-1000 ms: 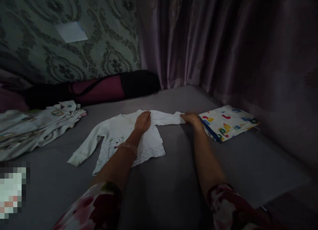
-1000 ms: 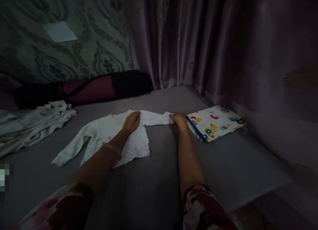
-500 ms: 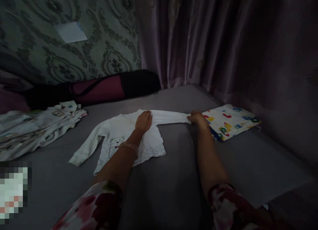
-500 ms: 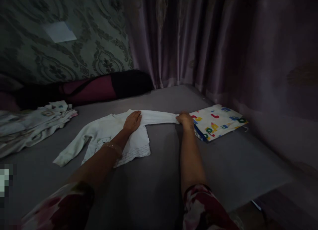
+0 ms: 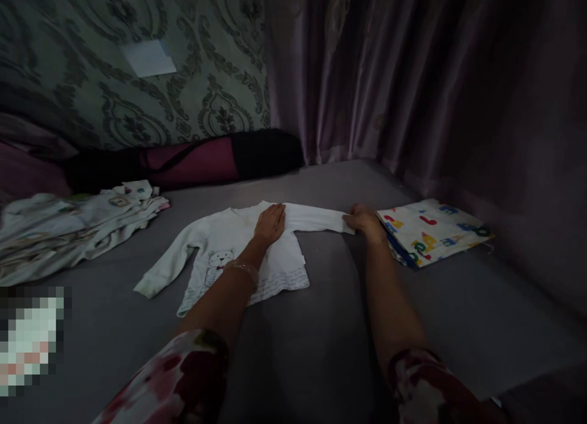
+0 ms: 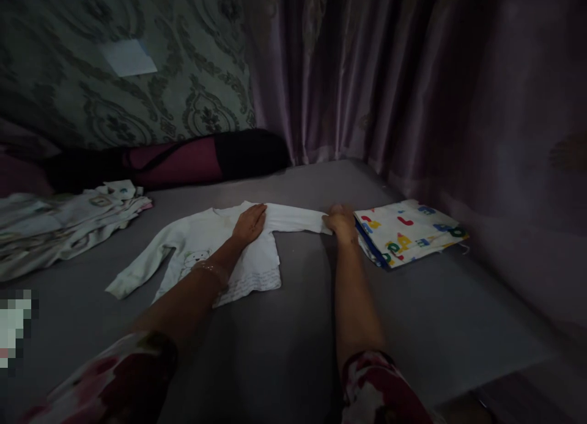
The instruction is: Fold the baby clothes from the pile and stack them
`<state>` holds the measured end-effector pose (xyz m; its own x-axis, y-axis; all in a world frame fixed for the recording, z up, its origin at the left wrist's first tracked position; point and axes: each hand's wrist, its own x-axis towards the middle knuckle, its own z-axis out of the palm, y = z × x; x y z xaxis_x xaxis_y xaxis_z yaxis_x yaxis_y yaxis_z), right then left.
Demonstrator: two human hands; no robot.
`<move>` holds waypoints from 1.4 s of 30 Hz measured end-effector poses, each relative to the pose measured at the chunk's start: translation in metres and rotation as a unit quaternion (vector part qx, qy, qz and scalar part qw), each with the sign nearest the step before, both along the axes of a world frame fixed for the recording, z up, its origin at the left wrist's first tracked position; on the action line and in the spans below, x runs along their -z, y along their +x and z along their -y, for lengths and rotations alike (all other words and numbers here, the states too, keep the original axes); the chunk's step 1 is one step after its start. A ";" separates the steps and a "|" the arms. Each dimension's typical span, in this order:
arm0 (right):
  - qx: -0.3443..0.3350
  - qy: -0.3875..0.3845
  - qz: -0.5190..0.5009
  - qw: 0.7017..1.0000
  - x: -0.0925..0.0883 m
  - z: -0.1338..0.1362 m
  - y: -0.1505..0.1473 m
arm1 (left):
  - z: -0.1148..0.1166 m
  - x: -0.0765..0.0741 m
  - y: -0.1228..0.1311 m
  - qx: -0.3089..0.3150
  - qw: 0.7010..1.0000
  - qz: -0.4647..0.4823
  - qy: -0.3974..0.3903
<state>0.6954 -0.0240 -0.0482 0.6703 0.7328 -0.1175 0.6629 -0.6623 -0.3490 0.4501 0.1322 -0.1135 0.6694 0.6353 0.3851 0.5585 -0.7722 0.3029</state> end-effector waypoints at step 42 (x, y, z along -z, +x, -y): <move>-0.239 -0.009 0.101 0.966 0.025 -0.039 -0.086 | 0.011 -0.011 0.016 -0.092 0.982 -0.148 -0.075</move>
